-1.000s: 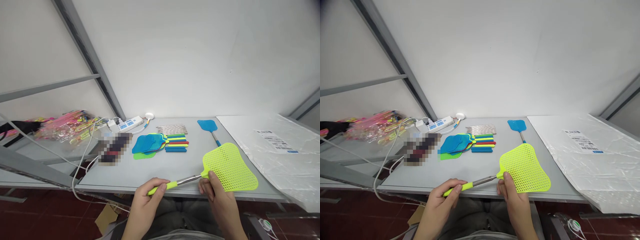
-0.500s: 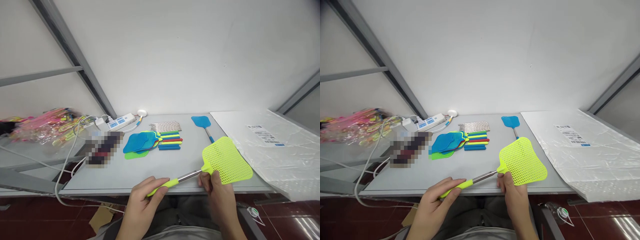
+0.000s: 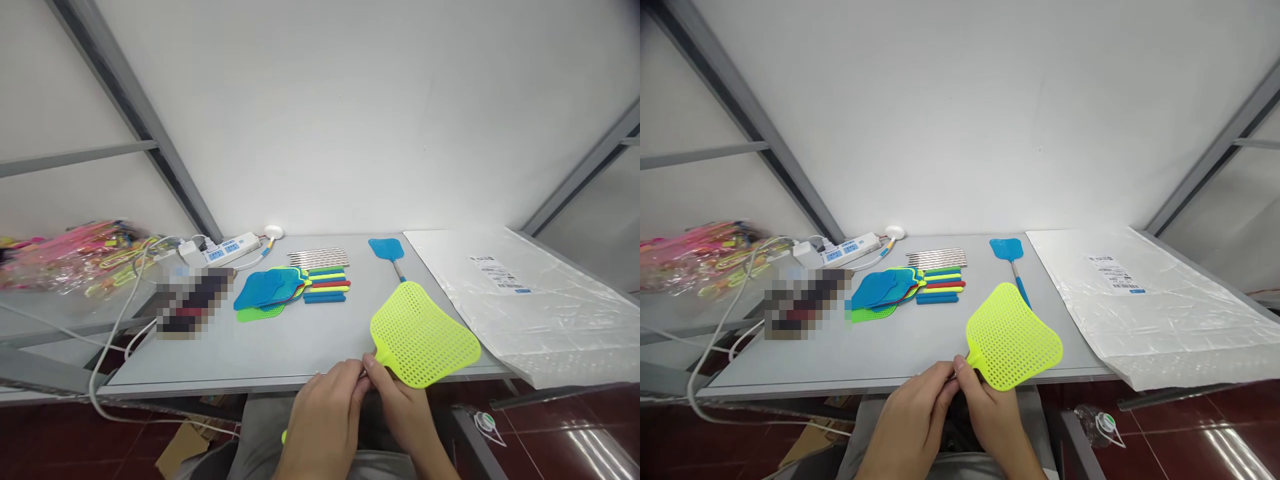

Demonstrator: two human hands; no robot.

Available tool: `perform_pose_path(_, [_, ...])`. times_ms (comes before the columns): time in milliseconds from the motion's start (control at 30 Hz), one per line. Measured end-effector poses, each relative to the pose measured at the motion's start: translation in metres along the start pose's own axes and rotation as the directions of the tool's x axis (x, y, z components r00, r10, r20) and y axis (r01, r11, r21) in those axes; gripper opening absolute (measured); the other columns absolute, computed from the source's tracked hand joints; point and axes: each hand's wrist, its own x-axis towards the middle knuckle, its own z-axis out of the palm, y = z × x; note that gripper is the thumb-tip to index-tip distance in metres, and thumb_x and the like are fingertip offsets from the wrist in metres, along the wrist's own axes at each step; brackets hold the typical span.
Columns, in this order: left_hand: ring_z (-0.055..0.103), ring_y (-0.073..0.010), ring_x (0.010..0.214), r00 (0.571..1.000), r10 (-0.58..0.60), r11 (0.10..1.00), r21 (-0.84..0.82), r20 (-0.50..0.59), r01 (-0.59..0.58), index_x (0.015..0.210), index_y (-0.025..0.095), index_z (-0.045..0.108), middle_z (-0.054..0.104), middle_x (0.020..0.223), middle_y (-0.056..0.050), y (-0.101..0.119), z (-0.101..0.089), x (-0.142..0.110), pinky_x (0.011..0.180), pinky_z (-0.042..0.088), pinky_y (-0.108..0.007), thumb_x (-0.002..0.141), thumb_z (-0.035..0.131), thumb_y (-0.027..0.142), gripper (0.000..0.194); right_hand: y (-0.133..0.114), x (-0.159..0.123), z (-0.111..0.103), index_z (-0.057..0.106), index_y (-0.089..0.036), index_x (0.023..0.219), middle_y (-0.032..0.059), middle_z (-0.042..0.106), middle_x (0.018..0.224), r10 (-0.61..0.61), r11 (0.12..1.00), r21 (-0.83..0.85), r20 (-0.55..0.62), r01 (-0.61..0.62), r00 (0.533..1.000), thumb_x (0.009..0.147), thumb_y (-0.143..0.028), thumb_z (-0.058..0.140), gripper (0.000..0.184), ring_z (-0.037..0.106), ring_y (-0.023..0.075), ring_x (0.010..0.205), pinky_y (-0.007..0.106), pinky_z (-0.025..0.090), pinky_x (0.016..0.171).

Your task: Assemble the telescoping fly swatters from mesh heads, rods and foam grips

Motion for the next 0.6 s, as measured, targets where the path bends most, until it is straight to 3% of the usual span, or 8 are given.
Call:
perform_pose_path(167, [0.059, -0.0196, 0.071, 0.999, 0.046, 0.985, 0.169, -0.013, -0.043, 0.091, 0.025, 0.059, 0.065, 0.078, 0.000, -0.006, -0.012, -0.003, 0.068, 0.035, -0.032, 0.101, 0.036, 0.023, 0.025, 0.003, 0.011, -0.016, 0.052, -0.020, 0.054, -0.0028, 0.050, 0.054, -0.009, 1.000, 0.005, -0.261, 0.011, 0.965, 0.076, -0.041, 0.071, 0.036, 0.047, 0.0127, 0.054, 0.029, 0.044, 0.058])
perform_pose_path(333, [0.057, -0.0199, 0.077, 0.988, 0.042, 0.972, 0.235, -0.147, -0.007, 0.089, 0.026, 0.060, 0.063, 0.076, 0.002, -0.031, -0.040, -0.016, 0.090, 0.031, -0.042, 0.100, 0.041, 0.023, 0.022, -0.020, 0.031, -0.046, 0.047, -0.021, 0.059, -0.0087, 0.035, 0.052, -0.022, 0.943, 0.280, -0.489, 0.181, 0.872, 0.074, -0.026, 0.071, 0.029, 0.034, 0.0087, 0.047, 0.027, 0.043, 0.051])
perform_pose_path(433, [0.057, -0.0188, 0.077, 0.975, 0.092, 0.967, 0.252, -0.205, -0.038, 0.094, 0.029, 0.062, 0.065, 0.078, 0.003, -0.048, -0.055, -0.026, 0.103, 0.021, -0.048, 0.097, 0.046, 0.026, 0.017, -0.033, 0.033, -0.052, 0.040, -0.022, 0.056, -0.0095, 0.031, 0.051, -0.021, 0.888, 0.389, -0.499, 0.246, 0.866, 0.074, -0.022, 0.070, 0.035, 0.033, 0.0084, 0.047, 0.026, 0.045, 0.052])
perform_pose_path(533, [0.058, -0.0177, 0.077, 0.950, 0.134, 0.963, 0.263, -0.282, -0.058, 0.097, 0.031, 0.064, 0.066, 0.082, 0.002, -0.054, -0.064, -0.033, 0.110, 0.010, -0.052, 0.095, 0.049, 0.023, 0.017, -0.033, 0.025, -0.043, 0.043, -0.022, 0.059, -0.0101, 0.030, 0.050, -0.013, 0.873, 0.434, -0.433, 0.222, 0.901, 0.078, -0.026, 0.068, 0.032, 0.032, 0.0086, 0.046, 0.026, 0.045, 0.052])
perform_pose_path(600, [0.059, -0.0188, 0.080, 0.908, 0.125, 0.961, 0.276, -0.401, -0.010, 0.098, 0.030, 0.065, 0.067, 0.084, 0.000, -0.050, -0.066, -0.036, 0.111, 0.007, -0.055, 0.094, 0.049, 0.019, 0.020, -0.025, 0.016, -0.031, 0.048, -0.021, 0.062, -0.0096, 0.031, 0.049, -0.019, 0.910, 0.386, -0.324, 0.150, 0.946, 0.081, -0.032, 0.069, 0.030, 0.036, 0.0092, 0.047, 0.026, 0.043, 0.052])
